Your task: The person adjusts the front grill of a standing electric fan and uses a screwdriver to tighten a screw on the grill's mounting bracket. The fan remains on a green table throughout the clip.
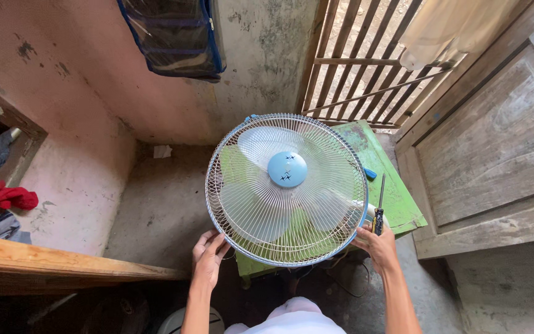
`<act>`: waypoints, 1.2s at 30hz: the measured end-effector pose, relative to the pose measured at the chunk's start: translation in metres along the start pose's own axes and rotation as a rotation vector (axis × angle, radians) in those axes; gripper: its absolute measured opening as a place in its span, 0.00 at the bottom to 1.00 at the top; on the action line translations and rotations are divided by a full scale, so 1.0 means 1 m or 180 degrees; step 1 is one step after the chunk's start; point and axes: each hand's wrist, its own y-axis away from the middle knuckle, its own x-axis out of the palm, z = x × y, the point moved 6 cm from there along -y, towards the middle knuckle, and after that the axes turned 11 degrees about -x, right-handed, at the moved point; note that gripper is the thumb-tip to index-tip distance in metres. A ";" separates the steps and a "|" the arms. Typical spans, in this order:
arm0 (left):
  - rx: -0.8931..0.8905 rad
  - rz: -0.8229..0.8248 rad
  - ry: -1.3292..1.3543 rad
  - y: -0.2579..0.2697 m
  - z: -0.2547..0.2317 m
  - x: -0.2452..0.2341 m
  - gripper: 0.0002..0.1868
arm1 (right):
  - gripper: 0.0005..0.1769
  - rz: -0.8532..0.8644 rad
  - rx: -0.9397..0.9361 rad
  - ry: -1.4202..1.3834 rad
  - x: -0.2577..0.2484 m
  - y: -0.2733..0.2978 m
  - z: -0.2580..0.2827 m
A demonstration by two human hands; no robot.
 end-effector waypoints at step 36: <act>0.0238 0.0004 -0.0064 0.007 0.001 0.008 0.25 | 0.12 -0.0243 0.0143 -0.0576 0.003 0.012 0.003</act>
